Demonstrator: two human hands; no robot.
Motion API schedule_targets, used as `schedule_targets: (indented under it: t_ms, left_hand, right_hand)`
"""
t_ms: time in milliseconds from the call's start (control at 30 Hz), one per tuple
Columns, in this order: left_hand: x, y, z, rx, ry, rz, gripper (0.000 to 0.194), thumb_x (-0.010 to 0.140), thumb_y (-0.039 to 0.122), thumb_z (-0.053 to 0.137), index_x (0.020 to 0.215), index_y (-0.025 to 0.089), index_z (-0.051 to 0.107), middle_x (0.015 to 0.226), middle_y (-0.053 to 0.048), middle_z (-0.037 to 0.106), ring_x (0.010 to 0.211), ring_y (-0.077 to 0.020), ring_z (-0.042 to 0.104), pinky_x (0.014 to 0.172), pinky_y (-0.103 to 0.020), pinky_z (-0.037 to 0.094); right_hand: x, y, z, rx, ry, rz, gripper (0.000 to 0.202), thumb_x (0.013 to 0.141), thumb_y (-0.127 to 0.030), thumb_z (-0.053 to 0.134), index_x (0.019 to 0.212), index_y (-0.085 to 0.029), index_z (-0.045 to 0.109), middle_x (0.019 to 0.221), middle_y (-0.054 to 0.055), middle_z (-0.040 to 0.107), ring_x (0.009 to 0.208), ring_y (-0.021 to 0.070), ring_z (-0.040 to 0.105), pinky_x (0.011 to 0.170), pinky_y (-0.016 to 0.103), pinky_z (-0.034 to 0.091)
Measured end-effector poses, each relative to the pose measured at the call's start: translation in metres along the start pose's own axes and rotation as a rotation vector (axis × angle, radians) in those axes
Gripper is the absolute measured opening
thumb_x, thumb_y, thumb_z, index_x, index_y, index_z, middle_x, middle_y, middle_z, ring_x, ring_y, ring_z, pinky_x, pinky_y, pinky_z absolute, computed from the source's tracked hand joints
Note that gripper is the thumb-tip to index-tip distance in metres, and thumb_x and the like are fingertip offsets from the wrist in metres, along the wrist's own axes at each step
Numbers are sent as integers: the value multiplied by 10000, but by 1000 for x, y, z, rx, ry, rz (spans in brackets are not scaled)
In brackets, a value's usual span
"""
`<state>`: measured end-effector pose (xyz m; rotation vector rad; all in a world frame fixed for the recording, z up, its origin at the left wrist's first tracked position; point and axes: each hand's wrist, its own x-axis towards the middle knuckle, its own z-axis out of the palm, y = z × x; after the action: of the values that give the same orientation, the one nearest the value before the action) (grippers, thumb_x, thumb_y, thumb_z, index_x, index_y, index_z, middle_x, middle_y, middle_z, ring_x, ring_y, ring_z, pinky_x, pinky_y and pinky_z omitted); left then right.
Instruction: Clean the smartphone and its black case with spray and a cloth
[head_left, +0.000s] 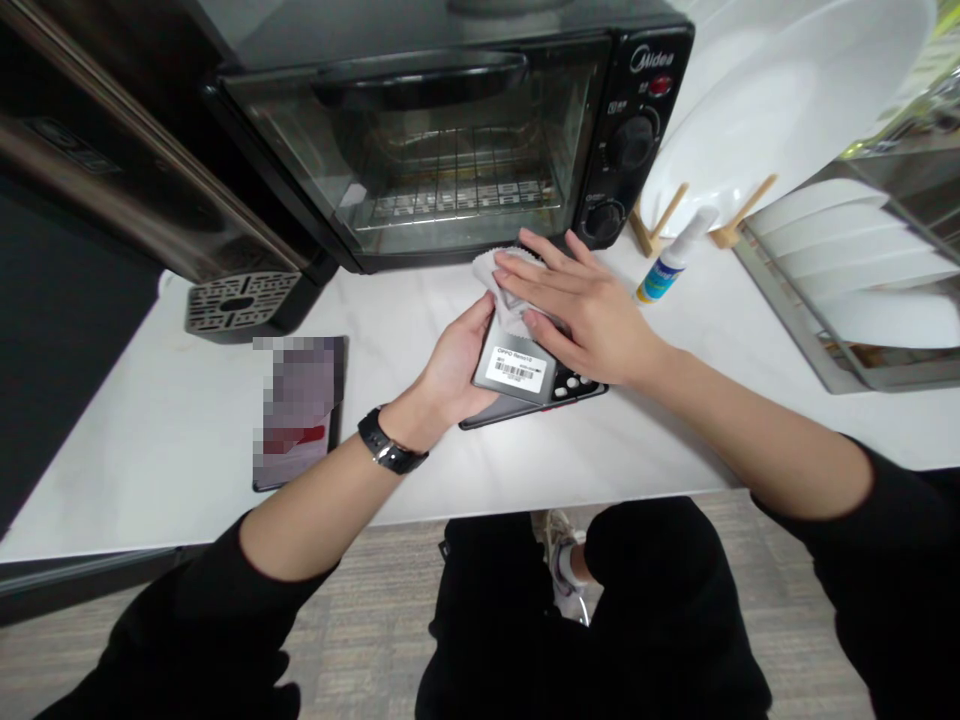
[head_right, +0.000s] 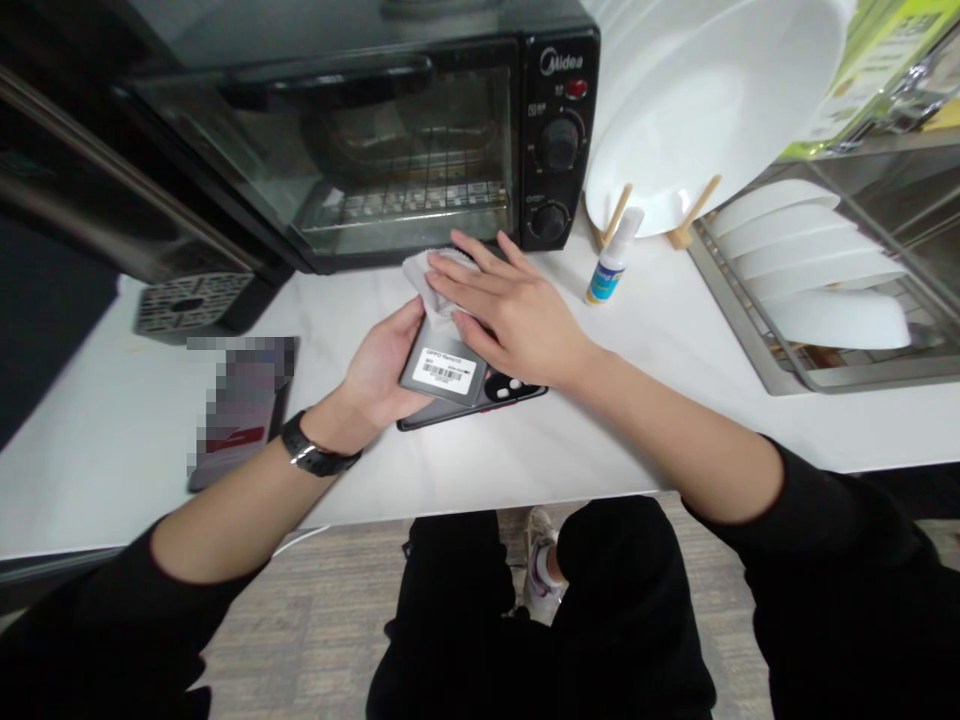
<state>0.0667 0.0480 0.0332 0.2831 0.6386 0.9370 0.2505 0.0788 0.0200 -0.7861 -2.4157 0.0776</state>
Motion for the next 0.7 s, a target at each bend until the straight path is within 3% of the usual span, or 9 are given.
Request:
schedule_targets:
  t_ms: [133, 300, 400, 500, 700]
  left_hand:
    - [1, 3, -2, 0, 82, 89, 493, 1126, 405, 372, 862, 175, 719, 726, -25, 773, 907, -213, 821, 928, -339, 656]
    - [0, 14, -3, -50, 92, 229, 581, 1131, 529, 300, 1166, 149, 739, 982, -73, 834, 1183, -265, 783, 1042, -393, 634]
    - [1, 17, -2, -38, 106, 293, 566, 1138, 504, 299, 1243, 136, 716, 982, -78, 836, 1231, -270, 766, 1100, -398, 607]
    - [-1, 15, 2, -20, 97, 280, 533, 1144, 478, 313, 1255, 141, 711, 991, -65, 842, 1208, -257, 776, 1106, -386, 605]
    - [-8, 4, 13, 7, 34, 56, 459, 1147, 415, 349, 1345, 177, 688, 1127, -45, 845, 1154, -245, 796, 1081, -393, 624]
  right_hand:
    - [0, -5, 2, 72, -33, -146, 451, 1089, -332, 458, 1516, -292, 600, 1625, 1, 583, 1653, 275, 353, 1370, 689, 170]
    - [-1, -7, 2, 98, -35, -272, 420, 1080, -344, 479, 1465, -305, 643, 1545, -32, 660, 1622, 230, 416, 1384, 632, 197]
    - [-1, -3, 0, 4, 72, -149, 426, 1050, -292, 471, 1420, -315, 680, 1475, -40, 714, 1588, 246, 474, 1390, 650, 167]
    - [0, 2, -1, -72, 119, 43, 456, 1063, -310, 429, 1456, -306, 661, 1504, -15, 694, 1617, 300, 425, 1378, 704, 150]
    - [0, 5, 0, -106, 109, 194, 530, 1110, -382, 347, 1580, -231, 539, 1666, 54, 536, 1662, 342, 326, 1361, 704, 209]
